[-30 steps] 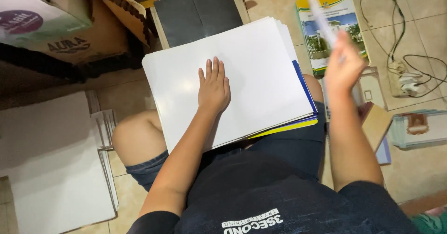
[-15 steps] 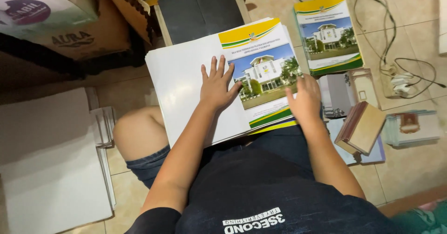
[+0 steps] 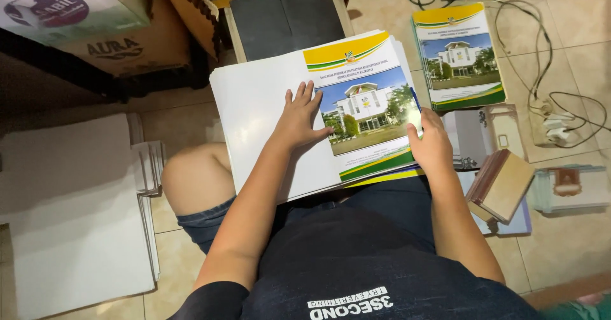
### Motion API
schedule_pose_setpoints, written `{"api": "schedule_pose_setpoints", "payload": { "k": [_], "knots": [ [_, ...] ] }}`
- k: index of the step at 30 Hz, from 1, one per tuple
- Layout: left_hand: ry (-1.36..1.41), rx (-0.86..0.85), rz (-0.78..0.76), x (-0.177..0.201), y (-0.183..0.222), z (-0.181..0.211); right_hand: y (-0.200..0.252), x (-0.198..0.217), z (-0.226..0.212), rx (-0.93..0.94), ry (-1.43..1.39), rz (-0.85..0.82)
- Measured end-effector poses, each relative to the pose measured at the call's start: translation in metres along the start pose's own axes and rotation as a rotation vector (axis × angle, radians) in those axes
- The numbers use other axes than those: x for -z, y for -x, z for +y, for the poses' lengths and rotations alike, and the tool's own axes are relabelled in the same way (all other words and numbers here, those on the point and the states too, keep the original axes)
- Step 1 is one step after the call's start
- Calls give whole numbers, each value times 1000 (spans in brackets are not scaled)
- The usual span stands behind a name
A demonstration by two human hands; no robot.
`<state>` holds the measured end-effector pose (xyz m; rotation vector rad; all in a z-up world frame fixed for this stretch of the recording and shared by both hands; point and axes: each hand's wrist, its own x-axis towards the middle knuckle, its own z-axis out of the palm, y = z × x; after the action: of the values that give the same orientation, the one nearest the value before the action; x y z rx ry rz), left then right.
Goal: Manually pressing and flattening a stack of printed booklets on the floor and flipping through the pages for inspection.
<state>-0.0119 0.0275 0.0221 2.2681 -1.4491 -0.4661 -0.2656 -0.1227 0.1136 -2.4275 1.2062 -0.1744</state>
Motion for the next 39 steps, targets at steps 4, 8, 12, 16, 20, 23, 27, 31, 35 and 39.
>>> {"api": "schedule_pose_setpoints", "payload": {
  "k": [4, 8, 12, 16, 20, 23, 27, 31, 35, 39],
  "knots": [
    [16, -16, 19, 1, 1, 0, -3, 2, 15, 9, -22, -25],
    [41, -8, -1, 5, 0, 1, -9, 19, 16, 12, -596, -72],
    [23, -3, -19, 6, 0, 4, -63, -59, 108, -261, -1371, -105],
    [26, 19, -32, 13, 2, 9, -51, -91, 48, -54, -1065, -129],
    [37, 27, -75, 11, 3, 2, -41, -126, -25, 357, -392, -191],
    [217, 66, 11, 6, 7, -29, -30, -115, -56, 506, -16, -229],
    [943, 207, 409, 33, 34, -123, -18, -92, -82, 496, 186, -280],
    [1475, 311, 723, 42, 43, -159, -16, -92, -82, 513, 194, -274],
    [334, 248, 654, 28, 26, -112, -15, -96, -82, 519, 221, -260],
    [-98, 201, 306, 8, 0, -11, -12, -93, -84, 514, 246, -241]
  ]
}}
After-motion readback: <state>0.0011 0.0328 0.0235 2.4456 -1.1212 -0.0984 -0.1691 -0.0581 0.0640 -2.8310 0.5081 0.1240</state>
